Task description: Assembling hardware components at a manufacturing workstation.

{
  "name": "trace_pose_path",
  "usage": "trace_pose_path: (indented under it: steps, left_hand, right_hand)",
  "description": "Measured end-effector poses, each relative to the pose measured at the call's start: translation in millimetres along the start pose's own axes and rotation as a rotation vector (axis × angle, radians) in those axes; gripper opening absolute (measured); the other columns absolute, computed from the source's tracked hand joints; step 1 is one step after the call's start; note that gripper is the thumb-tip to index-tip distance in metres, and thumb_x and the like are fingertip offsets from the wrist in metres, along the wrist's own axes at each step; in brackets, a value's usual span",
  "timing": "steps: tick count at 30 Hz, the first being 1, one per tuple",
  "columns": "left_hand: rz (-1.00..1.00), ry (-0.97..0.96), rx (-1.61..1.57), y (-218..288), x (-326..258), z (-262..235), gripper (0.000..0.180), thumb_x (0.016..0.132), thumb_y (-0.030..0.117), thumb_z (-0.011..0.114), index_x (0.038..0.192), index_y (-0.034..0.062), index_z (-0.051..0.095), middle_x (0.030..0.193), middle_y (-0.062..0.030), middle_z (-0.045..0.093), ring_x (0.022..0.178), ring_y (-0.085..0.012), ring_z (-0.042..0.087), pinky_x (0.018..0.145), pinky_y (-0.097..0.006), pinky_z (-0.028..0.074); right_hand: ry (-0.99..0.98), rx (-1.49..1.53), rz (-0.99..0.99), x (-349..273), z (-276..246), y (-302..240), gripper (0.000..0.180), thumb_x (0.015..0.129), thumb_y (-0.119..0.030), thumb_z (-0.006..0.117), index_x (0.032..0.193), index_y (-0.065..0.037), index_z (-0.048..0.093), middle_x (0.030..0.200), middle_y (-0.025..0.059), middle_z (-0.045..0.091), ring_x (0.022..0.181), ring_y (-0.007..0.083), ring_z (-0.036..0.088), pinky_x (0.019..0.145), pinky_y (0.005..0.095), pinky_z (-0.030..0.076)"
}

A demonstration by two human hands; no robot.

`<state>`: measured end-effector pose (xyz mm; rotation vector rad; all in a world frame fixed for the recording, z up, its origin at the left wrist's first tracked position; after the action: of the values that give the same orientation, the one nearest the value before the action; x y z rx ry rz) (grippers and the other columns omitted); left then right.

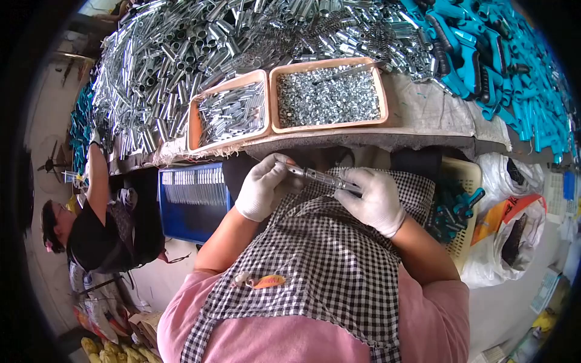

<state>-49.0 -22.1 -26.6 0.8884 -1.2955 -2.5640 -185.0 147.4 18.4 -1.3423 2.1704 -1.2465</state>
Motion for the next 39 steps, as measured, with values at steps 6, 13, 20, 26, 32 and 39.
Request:
trace_pose_path:
  steps: [6,13,20,26,32,39]
  left_hand:
    - [-0.105,-0.069,-0.001,1,-4,1,0.018,0.103,0.015,0.048,0.111,0.0013,0.056,0.095,-0.0084,0.063,0.081,-0.0181,0.064,0.076,-0.031,0.055]
    - [-0.041,-0.031,0.328,-1,-2,8,0.028,0.102,0.018,0.051,0.116,-0.0039,0.061,0.084,-0.0044,0.06,0.07,-0.0099,0.052,0.065,-0.024,0.044]
    - [0.033,-0.097,0.483,11,-6,29,0.032,0.102,0.015,0.05,0.124,-0.0049,0.06,0.081,0.0019,0.059,0.07,-0.0049,0.049,0.065,-0.02,0.042]
    - [0.072,-0.159,0.676,33,-2,51,0.03,0.101,0.01,0.049,0.125,-0.0047,0.061,0.082,-0.0013,0.062,0.071,-0.0057,0.053,0.068,-0.022,0.045]
    - [0.302,-0.283,1.039,44,9,62,0.032,0.101,0.014,0.049,0.125,-0.005,0.059,0.078,-0.0018,0.062,0.069,-0.0074,0.055,0.067,-0.024,0.047]
    - [0.366,-0.585,0.832,97,34,117,0.074,0.099,0.056,0.045,0.147,-0.0005,0.039,0.099,-0.0054,0.057,0.077,-0.0127,0.051,0.074,-0.028,0.045]
  right_hand:
    - [0.033,0.148,-0.026,1,4,-5,0.026,0.07,-0.012,0.081,0.09,-0.001,0.07,0.082,0.0172,0.07,0.069,0.0288,0.07,0.061,0.0334,0.056]
    - [0.014,0.207,0.06,-4,7,-2,0.025,0.071,-0.01,0.079,0.092,0.0,0.07,0.081,0.0166,0.069,0.069,0.0272,0.07,0.062,0.032,0.055]
    - [0.026,0.317,0.03,-7,5,7,0.029,0.071,-0.009,0.079,0.097,0.001,0.069,0.082,0.0154,0.07,0.071,0.0239,0.07,0.064,0.0312,0.055]
    - [0.088,0.396,-0.013,-7,2,22,0.031,0.07,-0.007,0.08,0.097,0.001,0.068,0.083,0.0144,0.07,0.071,0.0236,0.07,0.064,0.0313,0.056]
    - [0.138,0.382,-0.033,-7,-16,22,0.03,0.069,-0.006,0.081,0.095,-0.001,0.067,0.079,0.011,0.067,0.068,0.0205,0.069,0.062,0.0293,0.055]
    - [0.269,0.424,-0.138,-9,-49,36,0.036,0.067,-0.006,0.085,0.097,-0.002,0.065,0.077,0.0068,0.067,0.063,0.0124,0.064,0.057,0.0258,0.051]
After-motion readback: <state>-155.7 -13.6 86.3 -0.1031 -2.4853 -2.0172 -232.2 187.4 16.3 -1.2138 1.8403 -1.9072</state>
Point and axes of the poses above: each hand's wrist, its own x-axis towards the middle knuckle, its own z-axis out of the palm, y = z × x, the point moved 6 cm from there along x, towards the middle knuckle
